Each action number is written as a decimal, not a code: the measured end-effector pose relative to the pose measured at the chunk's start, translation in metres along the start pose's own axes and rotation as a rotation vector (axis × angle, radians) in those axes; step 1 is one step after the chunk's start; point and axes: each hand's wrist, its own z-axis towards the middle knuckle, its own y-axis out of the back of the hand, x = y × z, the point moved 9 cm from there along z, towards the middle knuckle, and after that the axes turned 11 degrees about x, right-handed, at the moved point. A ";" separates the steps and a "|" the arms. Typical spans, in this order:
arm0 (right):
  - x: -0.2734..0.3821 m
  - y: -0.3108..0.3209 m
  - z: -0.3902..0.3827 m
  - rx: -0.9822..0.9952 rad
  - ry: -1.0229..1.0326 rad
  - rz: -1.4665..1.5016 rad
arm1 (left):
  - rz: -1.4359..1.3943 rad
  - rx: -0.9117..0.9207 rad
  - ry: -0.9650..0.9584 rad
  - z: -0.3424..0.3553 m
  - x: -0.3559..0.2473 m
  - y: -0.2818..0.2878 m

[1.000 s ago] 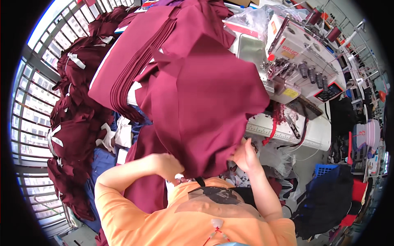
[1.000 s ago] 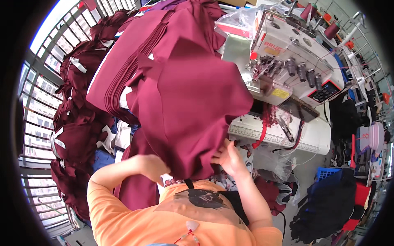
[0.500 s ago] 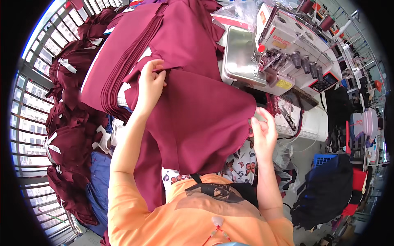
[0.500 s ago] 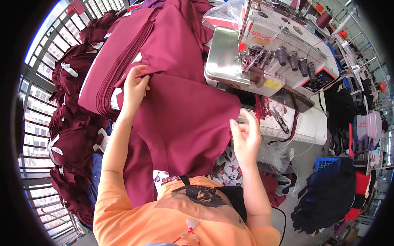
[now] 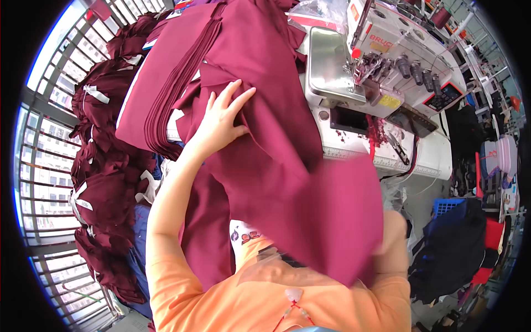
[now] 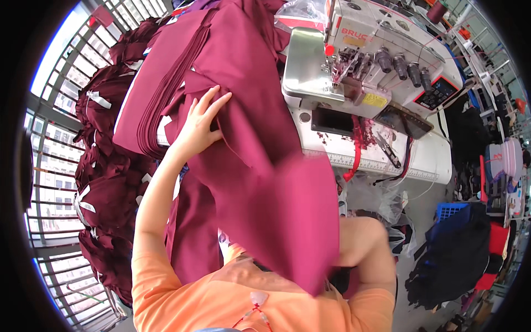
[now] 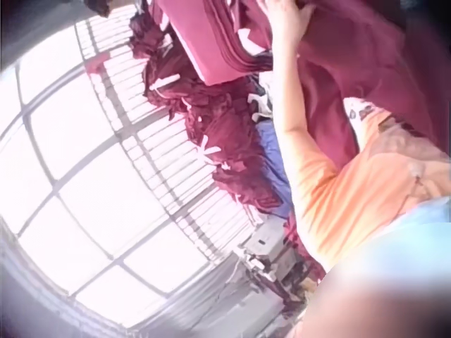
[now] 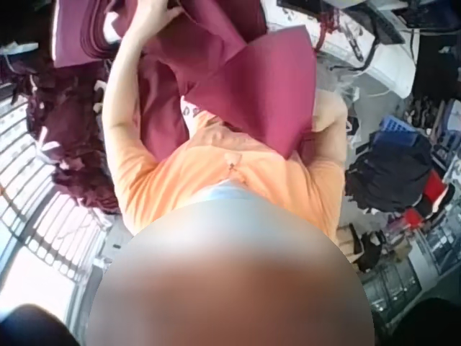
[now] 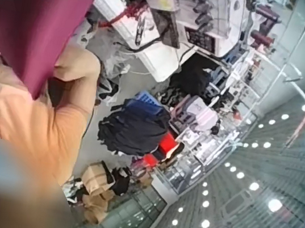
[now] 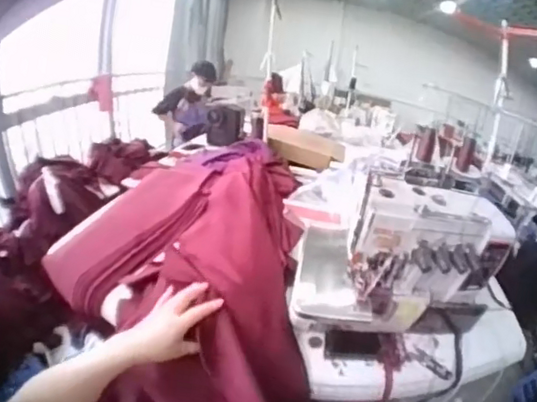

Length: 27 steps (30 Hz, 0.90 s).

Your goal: Joining pieces of maroon fabric using an overlock sewing machine.

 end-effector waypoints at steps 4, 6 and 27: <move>-0.043 0.005 -0.053 0.160 -0.748 0.272 | -0.016 -0.143 0.027 -0.001 0.018 0.008; -0.058 0.000 -0.090 0.207 -1.180 -0.025 | -0.135 -0.185 0.060 0.004 0.030 0.017; -0.058 0.034 0.083 -0.631 -0.086 0.587 | 0.579 -0.806 0.022 0.062 -0.057 0.167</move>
